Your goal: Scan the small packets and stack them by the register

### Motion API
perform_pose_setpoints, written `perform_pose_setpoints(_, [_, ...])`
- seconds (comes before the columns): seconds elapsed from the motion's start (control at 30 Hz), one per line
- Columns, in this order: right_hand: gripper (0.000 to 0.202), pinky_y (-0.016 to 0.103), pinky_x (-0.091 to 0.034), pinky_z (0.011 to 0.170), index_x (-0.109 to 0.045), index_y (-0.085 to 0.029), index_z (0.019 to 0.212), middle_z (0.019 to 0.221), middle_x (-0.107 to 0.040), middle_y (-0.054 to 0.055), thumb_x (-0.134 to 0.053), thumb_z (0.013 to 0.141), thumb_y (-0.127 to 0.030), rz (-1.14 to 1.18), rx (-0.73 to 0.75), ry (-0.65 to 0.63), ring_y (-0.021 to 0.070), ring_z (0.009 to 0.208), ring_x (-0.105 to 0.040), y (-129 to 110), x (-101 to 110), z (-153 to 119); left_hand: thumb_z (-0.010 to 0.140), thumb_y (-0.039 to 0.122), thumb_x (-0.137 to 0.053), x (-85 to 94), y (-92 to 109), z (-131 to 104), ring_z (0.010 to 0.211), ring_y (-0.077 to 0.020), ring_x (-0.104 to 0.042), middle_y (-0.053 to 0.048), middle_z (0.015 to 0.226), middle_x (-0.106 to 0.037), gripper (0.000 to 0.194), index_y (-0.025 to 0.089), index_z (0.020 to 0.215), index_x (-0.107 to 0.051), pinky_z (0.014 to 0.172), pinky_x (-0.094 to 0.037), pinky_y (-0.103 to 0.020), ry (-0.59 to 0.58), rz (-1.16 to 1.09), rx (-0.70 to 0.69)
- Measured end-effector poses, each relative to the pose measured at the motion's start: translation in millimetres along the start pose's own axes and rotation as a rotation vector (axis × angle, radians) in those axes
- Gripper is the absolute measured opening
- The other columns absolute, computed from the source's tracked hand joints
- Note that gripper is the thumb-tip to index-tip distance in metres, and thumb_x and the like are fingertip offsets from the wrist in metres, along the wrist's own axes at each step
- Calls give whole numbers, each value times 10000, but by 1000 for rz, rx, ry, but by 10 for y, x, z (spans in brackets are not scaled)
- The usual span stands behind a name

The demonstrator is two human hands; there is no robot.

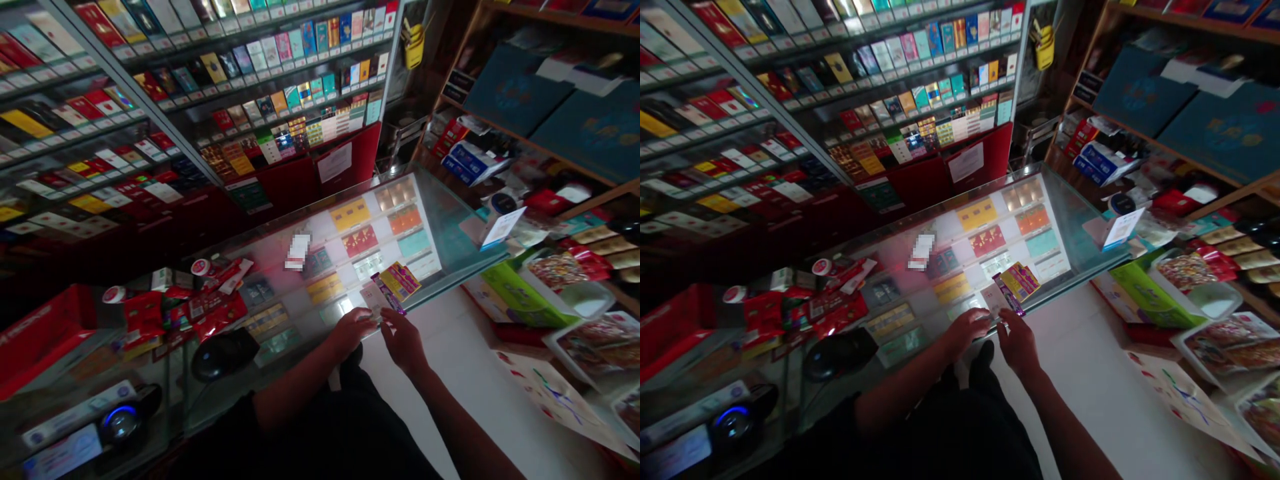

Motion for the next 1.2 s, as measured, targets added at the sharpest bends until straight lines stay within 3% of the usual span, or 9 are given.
perform_pose_setpoints(0.23, [366, 445, -654, 835, -764, -169, 1082, 1135, -794, 180, -535, 923, -407, -32, -82, 45, 278, 885, -776, -260, -20, -83, 752, 395, -851, 337, 308, -448, 1243, -370, -684, -157, 1281, -759, 454, 213, 1158, -757, 1080, -498, -494, -78, 61, -169])
perform_pose_setpoints(0.4, [376, 446, -635, 867, -766, -164, 1068, 1103, -797, 177, -540, 880, -398, -37, -75, 23, 281, 886, -775, -637, -324, -81, 744, 459, -887, 837, 588, -918, 1254, -351, -676, -168, 1306, -744, 495, 215, 1154, -754, 1079, -503, -493, -108, -54, -237])
perform_pose_setpoints(0.47, [397, 436, -630, 859, -769, -151, 1083, 1089, -799, 175, -530, 885, -399, -39, -66, 2, 279, 885, -774, -836, -523, -53, 760, 465, -876, 1146, 714, -1120, 1219, -344, -690, -178, 1285, -749, 493, 191, 1149, -743, 1065, -507, -498, -77, -69, -249])
perform_pose_setpoints(0.57, [414, 430, -624, 850, -775, -153, 1110, 1080, -803, 155, -526, 893, -404, -42, -39, -58, 271, 867, -773, -1182, -909, 17, 788, 468, -835, 1797, 915, -1409, 1150, -320, -713, -172, 1247, -761, 475, 171, 1143, -728, 1034, -523, -476, 44, -29, -299])
perform_pose_setpoints(0.63, [401, 428, -619, 875, -782, -166, 1107, 1089, -806, 140, -531, 889, -390, -31, 6, -96, 266, 887, -774, -1451, -1186, 75, 813, 474, -790, 2351, 1038, -1587, 1116, -302, -718, -158, 1240, -764, 463, 172, 1157, -720, 1017, -531, -461, 185, 36, -358])
perform_pose_setpoints(0.77, [337, 411, -610, 918, -794, -171, 1070, 1087, -810, 126, -564, 879, -325, 26, 109, -172, 254, 919, -772, -1992, -1718, 184, 866, 418, -702, 3501, 1219, -1915, 1033, -294, -724, -130, 1138, -781, 381, 160, 1146, -719, 969, -544, -451, 596, 372, -420])
perform_pose_setpoints(0.87, [310, 407, -606, 935, -797, -196, 1091, 1051, -817, 98, -592, 878, -289, 49, 137, -213, 244, 923, -773, -2294, -2045, 249, 908, 351, -656, 4087, 1296, -1998, 1115, -307, -711, -139, 1244, -762, 384, 158, 1237, -702, 998, -514, -426, 766, 641, -352])
perform_pose_setpoints(1.0, [345, 443, -592, 1000, -776, -189, 1192, 1121, -812, 111, -628, 895, -283, 40, 204, -238, 259, 1012, -772, -2624, -2378, 299, 916, 319, -657, 4523, 1394, -1868, 1241, -307, -658, -155, 1375, -708, 479, 157, 1366, -634, 1042, -469, -379, 811, 928, -260])
perform_pose_setpoints(1.2, [363, 458, -547, 1091, -755, -206, 1252, 1276, -774, 122, -650, 908, -256, -11, 277, -256, 273, 1175, -737, -2926, -2624, 296, 929, 382, -611, 4811, 1452, -1469, 1193, -356, -660, -210, 1268, -726, 434, 138, 1286, -647, 1003, -459, -407, 809, 1239, -179])
Point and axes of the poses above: each hand's wrist, its own z-axis towards the middle knuckle, its own x-axis out of the back of the hand, y = z × x, the point moved 10 cm from there along z, towards the middle knuckle
